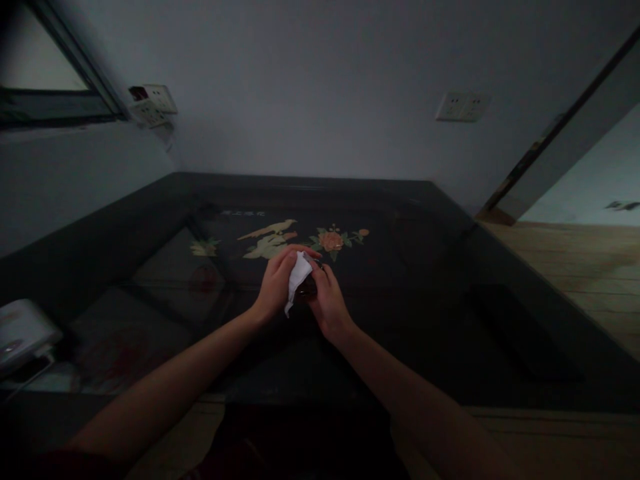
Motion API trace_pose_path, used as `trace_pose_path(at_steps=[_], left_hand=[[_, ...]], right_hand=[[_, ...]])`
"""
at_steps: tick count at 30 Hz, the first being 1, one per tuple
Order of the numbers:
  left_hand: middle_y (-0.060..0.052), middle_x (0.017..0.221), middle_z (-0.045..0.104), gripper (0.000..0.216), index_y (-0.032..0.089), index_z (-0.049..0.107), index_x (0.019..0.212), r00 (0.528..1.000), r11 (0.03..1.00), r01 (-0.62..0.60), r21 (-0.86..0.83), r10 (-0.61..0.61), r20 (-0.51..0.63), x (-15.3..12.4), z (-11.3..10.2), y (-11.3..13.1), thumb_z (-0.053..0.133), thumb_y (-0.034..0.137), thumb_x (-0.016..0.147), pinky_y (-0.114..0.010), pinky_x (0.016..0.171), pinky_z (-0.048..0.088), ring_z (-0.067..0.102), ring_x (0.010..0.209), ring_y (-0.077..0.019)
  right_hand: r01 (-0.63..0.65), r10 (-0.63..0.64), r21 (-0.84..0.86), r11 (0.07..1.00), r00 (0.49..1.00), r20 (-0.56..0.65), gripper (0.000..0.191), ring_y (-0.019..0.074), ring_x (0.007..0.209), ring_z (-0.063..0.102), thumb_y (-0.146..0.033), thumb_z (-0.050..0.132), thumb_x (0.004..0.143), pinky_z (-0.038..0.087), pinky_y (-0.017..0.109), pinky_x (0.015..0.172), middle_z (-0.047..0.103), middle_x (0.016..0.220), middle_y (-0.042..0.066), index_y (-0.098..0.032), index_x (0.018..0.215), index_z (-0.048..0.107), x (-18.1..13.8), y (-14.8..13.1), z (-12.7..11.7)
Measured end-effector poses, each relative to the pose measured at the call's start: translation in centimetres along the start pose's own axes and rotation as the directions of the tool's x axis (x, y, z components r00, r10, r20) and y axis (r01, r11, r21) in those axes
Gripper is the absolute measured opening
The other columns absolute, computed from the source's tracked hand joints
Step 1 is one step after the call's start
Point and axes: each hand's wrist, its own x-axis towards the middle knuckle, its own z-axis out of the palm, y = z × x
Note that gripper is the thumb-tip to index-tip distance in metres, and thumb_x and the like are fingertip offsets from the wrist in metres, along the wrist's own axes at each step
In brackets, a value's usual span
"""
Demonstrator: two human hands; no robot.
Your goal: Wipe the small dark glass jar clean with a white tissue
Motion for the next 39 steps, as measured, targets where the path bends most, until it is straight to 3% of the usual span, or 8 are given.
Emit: trace_pose_path(at_steps=[8, 27, 33, 39], left_hand=[[-0.005, 0.085, 0.069, 0.022, 0.017, 0.065, 0.080, 0.993, 0.990, 0.115, -0.077, -0.114, 0.011, 0.6, -0.1, -0.8, 0.046, 0.027, 0.082, -0.027, 0.076, 0.045, 0.062, 0.081, -0.0173], [-0.002, 0.074, 0.065, 0.021, 0.016, 0.066, 0.076, 0.990, 0.990, 0.140, -0.022, -0.139, 0.039, 0.8, -0.4, -0.8, 0.047, 0.024, 0.079, -0.025, 0.068, 0.042, 0.058, 0.072, -0.0160], [-0.001, 0.071, 0.062, 0.021, 0.017, 0.066, 0.074, 0.990, 0.991, 0.135, -0.022, -0.136, -0.030, 0.4, -0.2, -0.4, 0.047, 0.024, 0.079, -0.025, 0.062, 0.041, 0.053, 0.065, -0.0145], [0.000, 0.069, 0.059, 0.019, 0.018, 0.065, 0.074, 0.985, 0.984, 0.115, -0.135, -0.130, -0.116, 0.3, -0.2, -0.3, 0.048, 0.026, 0.080, -0.022, 0.054, 0.036, 0.048, 0.058, -0.0114]], right_hand=[[-0.019, 0.019, -0.015, 1.000, 1.000, -0.025, 0.026, 0.0164, 0.070, 0.061, -0.041, 0.070, 0.072, 0.049, 0.029, 0.060, 0.064, 0.074, -0.004, -0.023, 0.087, 0.059, 0.3, 0.4, -0.4], [-0.052, 0.052, -0.002, 0.999, 0.997, -0.050, 0.019, 0.0162, 0.067, 0.059, -0.037, 0.066, 0.075, 0.047, 0.028, 0.054, 0.064, 0.074, -0.003, -0.024, 0.088, 0.062, 0.3, 0.4, -0.3], [-0.024, 0.023, -0.010, 1.000, 1.000, -0.015, 0.021, 0.0164, 0.071, 0.060, -0.038, 0.069, 0.074, 0.049, 0.029, 0.060, 0.064, 0.075, -0.003, -0.023, 0.085, 0.060, -0.1, 0.2, -0.1], [-0.007, 0.007, -0.018, 1.000, 1.000, 0.022, 0.028, 0.0170, 0.070, 0.061, -0.044, 0.073, 0.072, 0.050, 0.030, 0.062, 0.065, 0.076, -0.002, -0.023, 0.084, 0.059, -0.6, -0.1, 0.2]])
